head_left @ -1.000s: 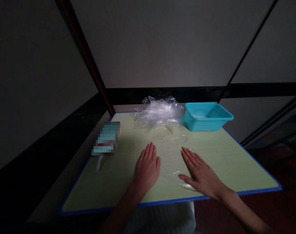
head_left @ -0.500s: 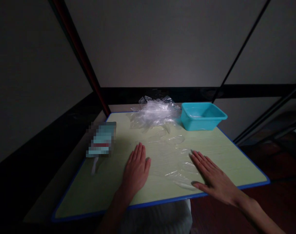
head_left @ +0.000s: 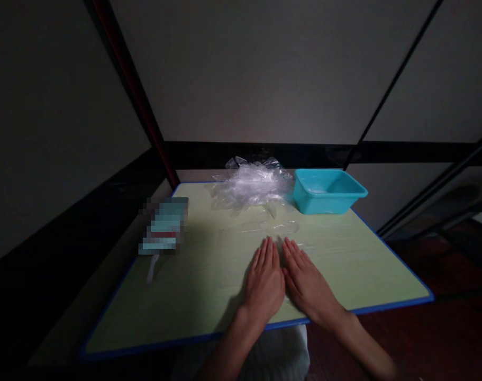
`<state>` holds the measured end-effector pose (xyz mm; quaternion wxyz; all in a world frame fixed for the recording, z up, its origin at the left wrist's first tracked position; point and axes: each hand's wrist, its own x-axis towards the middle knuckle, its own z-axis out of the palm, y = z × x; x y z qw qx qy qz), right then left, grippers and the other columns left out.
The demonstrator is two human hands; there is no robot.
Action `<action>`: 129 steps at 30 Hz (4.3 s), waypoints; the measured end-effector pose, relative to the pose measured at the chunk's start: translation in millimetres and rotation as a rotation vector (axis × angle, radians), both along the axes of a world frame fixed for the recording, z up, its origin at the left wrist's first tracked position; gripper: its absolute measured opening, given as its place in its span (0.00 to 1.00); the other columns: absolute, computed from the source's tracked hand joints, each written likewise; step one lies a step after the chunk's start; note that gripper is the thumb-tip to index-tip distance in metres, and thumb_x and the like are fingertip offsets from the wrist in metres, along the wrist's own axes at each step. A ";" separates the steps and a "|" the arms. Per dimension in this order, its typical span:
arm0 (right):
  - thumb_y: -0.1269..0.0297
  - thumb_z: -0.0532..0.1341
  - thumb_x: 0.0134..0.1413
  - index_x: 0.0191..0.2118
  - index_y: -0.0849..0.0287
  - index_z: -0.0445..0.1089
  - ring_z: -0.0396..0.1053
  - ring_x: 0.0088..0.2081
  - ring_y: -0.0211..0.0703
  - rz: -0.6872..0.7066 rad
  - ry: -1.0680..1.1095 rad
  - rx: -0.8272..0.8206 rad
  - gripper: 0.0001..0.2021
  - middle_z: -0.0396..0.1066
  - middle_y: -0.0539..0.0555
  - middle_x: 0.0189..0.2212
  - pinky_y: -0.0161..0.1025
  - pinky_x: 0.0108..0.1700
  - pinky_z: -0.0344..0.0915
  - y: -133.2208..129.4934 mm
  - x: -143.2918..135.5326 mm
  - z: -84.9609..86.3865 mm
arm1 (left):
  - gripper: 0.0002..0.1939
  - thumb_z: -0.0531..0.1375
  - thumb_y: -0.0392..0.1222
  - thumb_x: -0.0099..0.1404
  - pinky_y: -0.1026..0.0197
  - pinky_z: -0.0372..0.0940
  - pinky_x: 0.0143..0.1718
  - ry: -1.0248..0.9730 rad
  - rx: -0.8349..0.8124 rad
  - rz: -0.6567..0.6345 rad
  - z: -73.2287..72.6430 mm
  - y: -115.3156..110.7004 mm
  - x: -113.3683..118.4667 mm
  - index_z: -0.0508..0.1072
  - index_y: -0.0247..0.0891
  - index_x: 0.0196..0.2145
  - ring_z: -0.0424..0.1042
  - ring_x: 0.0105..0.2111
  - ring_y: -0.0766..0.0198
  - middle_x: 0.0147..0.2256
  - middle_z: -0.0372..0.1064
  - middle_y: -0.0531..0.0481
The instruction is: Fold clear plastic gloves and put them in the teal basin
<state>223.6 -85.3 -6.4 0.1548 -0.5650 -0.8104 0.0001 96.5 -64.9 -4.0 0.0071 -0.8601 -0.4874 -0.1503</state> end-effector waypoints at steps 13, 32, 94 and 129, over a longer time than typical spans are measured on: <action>0.58 0.44 0.59 0.61 0.63 0.40 0.35 0.60 0.47 -0.019 -0.084 0.004 0.26 0.39 0.57 0.60 0.50 0.57 0.46 -15.7 17.9 -2.7 | 0.27 0.45 0.46 0.63 0.53 0.50 0.55 0.077 0.082 0.116 -11.8 4.9 -70.8 0.54 0.26 0.55 0.46 0.57 0.55 0.57 0.49 0.38; 0.57 0.55 0.53 0.56 0.52 0.54 0.41 0.59 0.51 0.398 0.056 -0.175 0.24 0.43 0.52 0.60 0.56 0.57 0.45 -50.2 68.6 12.5 | 0.25 0.44 0.45 0.65 0.49 0.49 0.55 -0.162 0.046 0.046 -17.2 5.4 -113.3 0.45 0.34 0.57 0.40 0.59 0.57 0.59 0.43 0.39; 0.52 0.46 0.57 0.61 0.65 0.33 0.34 0.60 0.48 0.408 -0.109 -0.147 0.33 0.32 0.60 0.60 0.50 0.59 0.41 0.1 24.5 26.6 | 0.33 0.46 0.53 0.63 0.53 0.39 0.58 0.114 -0.248 -0.482 17.4 -28.2 -60.5 0.39 0.36 0.59 0.34 0.59 0.59 0.61 0.32 0.48; 0.47 0.45 0.55 0.61 0.64 0.31 0.31 0.60 0.48 0.378 -0.096 -0.134 0.36 0.33 0.60 0.61 0.49 0.59 0.41 18.5 35.2 14.3 | 0.33 0.47 0.52 0.63 0.53 0.39 0.58 0.107 -0.262 -0.487 14.9 -27.1 -60.8 0.36 0.39 0.60 0.34 0.59 0.59 0.61 0.30 0.49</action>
